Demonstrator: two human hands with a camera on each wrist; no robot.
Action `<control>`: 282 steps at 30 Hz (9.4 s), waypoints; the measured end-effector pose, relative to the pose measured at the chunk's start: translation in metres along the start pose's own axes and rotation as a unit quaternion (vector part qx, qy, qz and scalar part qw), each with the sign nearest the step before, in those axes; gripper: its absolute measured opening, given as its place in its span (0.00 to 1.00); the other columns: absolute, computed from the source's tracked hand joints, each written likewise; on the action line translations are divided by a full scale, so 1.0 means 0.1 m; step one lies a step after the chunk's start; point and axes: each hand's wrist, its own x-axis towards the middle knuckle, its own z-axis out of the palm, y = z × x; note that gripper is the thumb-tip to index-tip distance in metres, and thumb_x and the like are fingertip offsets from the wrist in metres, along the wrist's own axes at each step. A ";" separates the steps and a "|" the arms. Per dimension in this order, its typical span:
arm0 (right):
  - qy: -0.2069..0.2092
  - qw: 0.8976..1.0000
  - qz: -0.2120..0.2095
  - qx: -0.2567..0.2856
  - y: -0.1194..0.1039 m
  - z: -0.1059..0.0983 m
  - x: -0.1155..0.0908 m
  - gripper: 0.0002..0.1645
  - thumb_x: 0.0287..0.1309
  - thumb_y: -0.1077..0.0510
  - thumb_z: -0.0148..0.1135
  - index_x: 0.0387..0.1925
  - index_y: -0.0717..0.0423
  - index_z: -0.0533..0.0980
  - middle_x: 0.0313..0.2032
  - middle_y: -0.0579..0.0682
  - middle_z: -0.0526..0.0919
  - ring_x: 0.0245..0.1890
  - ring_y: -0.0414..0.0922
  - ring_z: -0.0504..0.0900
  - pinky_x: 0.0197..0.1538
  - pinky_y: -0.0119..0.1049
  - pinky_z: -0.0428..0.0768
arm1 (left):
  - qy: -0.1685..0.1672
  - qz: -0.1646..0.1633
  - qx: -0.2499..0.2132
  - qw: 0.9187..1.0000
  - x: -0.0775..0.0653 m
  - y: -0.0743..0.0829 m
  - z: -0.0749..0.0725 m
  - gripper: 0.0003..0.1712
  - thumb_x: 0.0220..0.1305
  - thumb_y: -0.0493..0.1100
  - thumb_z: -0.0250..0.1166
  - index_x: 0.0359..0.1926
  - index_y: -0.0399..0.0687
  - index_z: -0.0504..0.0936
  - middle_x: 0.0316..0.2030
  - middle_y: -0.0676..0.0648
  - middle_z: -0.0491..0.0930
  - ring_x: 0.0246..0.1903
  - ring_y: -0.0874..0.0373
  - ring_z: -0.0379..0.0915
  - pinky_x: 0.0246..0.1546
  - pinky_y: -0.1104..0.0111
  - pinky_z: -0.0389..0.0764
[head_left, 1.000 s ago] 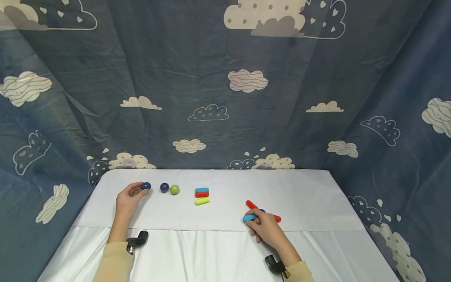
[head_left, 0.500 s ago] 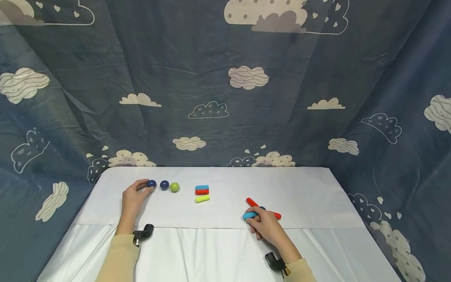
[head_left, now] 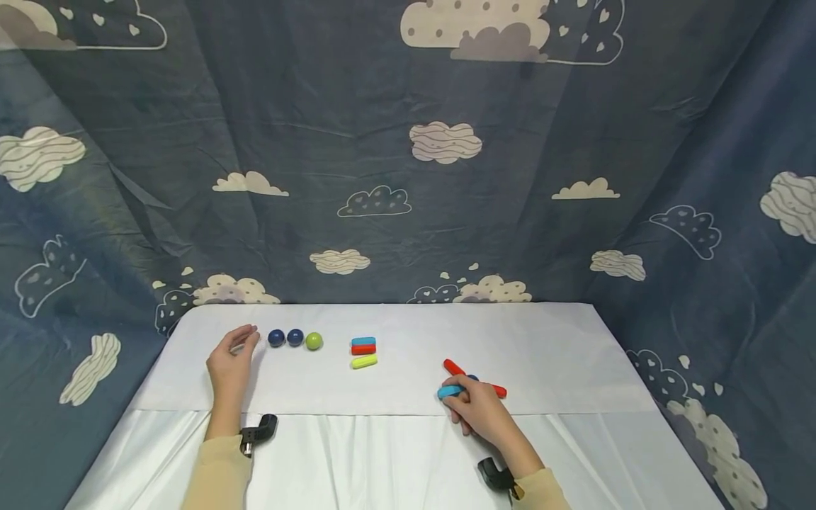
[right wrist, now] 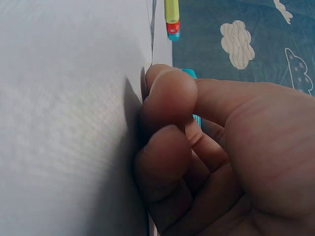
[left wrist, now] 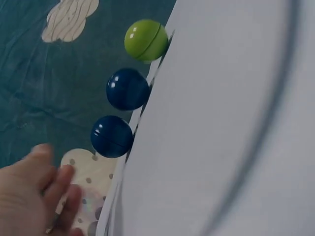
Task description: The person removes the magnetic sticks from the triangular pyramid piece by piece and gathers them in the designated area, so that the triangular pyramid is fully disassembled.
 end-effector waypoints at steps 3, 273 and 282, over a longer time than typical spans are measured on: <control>0.003 1.000 0.000 0.000 -0.01 0.00 0.00 0.18 0.71 0.55 0.69 0.58 0.54 0.79 0.20 0.46 0.80 0.11 0.41 0.74 0.21 0.29 0.71 | 0.073 0.029 -0.031 0.996 -0.08 0.06 -0.02 0.14 0.72 0.45 0.70 0.52 0.43 0.89 0.43 0.52 0.92 0.37 0.82 0.72 0.39 0.78 0.67; 0.123 0.989 -0.069 -0.046 0.01 0.17 0.03 0.18 0.57 0.54 0.80 0.48 0.52 0.86 0.35 0.42 0.84 0.35 0.38 0.75 0.41 0.30 0.78 | -0.299 0.168 0.103 0.934 -0.97 0.55 0.79 0.11 0.56 0.41 0.82 0.37 0.52 0.87 0.30 0.56 0.82 0.31 0.65 0.73 0.35 0.73 0.76; 0.128 0.988 -0.076 -0.049 0.00 0.18 0.01 0.18 0.57 0.55 0.80 0.48 0.53 0.86 0.35 0.42 0.84 0.35 0.37 0.75 0.40 0.29 0.77 | -0.288 0.153 0.088 0.941 -0.97 0.54 0.80 0.11 0.57 0.40 0.81 0.38 0.51 0.87 0.33 0.55 0.83 0.32 0.64 0.73 0.35 0.73 0.76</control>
